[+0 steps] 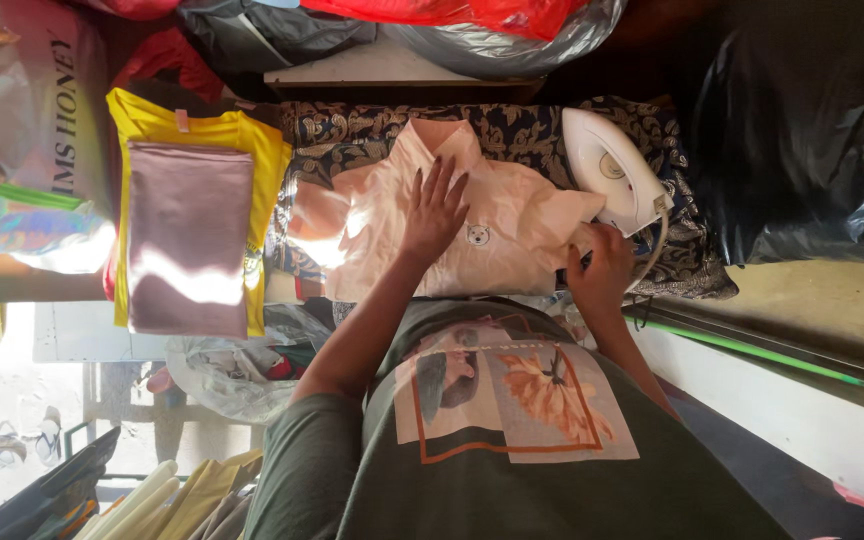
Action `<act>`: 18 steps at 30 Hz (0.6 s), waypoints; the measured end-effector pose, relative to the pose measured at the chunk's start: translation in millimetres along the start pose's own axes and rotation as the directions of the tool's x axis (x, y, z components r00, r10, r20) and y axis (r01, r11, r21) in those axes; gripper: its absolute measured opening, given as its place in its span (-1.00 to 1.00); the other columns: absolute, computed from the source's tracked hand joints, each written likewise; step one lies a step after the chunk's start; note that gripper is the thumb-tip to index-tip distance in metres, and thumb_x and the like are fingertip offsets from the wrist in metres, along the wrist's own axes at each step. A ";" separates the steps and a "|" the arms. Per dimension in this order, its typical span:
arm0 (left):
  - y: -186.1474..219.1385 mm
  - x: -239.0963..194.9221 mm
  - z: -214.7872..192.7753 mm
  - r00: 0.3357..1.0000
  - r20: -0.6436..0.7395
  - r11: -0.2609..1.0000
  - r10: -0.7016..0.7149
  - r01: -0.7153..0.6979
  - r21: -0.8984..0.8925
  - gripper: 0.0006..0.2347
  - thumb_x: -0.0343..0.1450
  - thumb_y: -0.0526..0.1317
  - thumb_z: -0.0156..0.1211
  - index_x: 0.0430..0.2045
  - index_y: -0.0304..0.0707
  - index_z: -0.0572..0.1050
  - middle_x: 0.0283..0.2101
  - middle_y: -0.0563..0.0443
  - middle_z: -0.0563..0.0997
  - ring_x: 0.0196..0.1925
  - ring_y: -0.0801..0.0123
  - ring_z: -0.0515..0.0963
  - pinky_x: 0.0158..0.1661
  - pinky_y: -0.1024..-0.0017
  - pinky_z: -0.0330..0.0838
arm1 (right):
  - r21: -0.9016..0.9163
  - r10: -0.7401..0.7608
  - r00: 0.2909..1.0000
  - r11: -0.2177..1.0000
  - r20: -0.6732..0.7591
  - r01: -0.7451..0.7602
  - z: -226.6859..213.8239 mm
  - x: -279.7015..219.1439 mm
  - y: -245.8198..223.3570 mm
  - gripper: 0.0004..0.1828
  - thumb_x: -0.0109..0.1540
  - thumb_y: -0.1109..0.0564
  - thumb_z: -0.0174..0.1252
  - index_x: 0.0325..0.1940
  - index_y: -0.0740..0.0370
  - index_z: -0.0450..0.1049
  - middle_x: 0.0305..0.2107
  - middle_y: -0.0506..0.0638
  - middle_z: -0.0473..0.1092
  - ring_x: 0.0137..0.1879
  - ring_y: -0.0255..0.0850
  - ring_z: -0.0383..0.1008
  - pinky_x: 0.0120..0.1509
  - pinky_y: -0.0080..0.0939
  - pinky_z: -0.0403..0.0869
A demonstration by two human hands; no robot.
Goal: The person folds a pink t-shirt and places it on a stack of other folded clothes. They then unfold a beige button-up shirt, smooth it out, and iron it with a white iron. After ironing, the person folds the beige shirt and places it on top of the stack.
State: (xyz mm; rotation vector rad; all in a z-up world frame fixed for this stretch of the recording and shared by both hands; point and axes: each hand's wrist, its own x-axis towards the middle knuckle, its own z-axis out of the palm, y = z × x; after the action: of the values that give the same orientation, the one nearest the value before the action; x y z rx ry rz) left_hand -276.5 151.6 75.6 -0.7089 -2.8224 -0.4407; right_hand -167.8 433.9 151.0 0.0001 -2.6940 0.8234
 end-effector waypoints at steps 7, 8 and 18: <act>-26.1 99.4 18.8 0.981 0.160 0.993 -0.113 0.106 0.052 -0.50 0.46 0.08 0.17 0.19 -0.25 0.36 0.33 -0.16 0.33 0.49 0.05 0.12 0.46 -0.11 -0.21 | 0.214 -0.113 0.979 0.974 0.172 0.075 58.2 37.4 -5.7 -0.67 0.24 0.25 0.18 0.11 0.19 0.50 0.10 0.08 0.43 0.27 0.05 0.38 0.36 0.03 0.33; -26.9 105.2 24.6 0.969 0.203 0.990 -0.138 0.141 0.002 -0.47 0.40 0.09 0.20 0.16 -0.26 0.37 0.26 -0.15 0.37 0.43 0.06 0.18 0.44 -0.10 -0.18 | 0.200 -0.159 0.969 0.972 0.187 0.121 66.5 39.9 -3.8 -0.64 0.24 0.23 0.18 0.15 0.21 0.48 0.14 0.10 0.40 0.31 0.08 0.35 0.40 0.08 0.29; -87.3 72.8 70.2 0.972 0.153 0.983 -0.180 0.185 -0.014 -0.78 0.52 -0.12 0.25 -0.11 -0.24 0.43 -0.04 -0.09 0.58 -0.08 0.00 0.62 -0.12 0.02 0.46 | -0.007 -0.203 0.852 0.972 0.482 0.236 120.6 48.0 13.9 -0.26 0.33 -0.16 0.09 0.50 0.24 0.17 0.50 0.21 -0.01 0.63 0.11 -0.09 0.57 0.47 -0.25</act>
State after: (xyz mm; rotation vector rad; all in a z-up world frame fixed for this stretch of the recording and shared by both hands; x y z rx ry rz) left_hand -390.3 132.6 8.1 -0.5088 -3.0445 -0.4762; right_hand -251.3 384.2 63.9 0.5615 -3.0945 0.7369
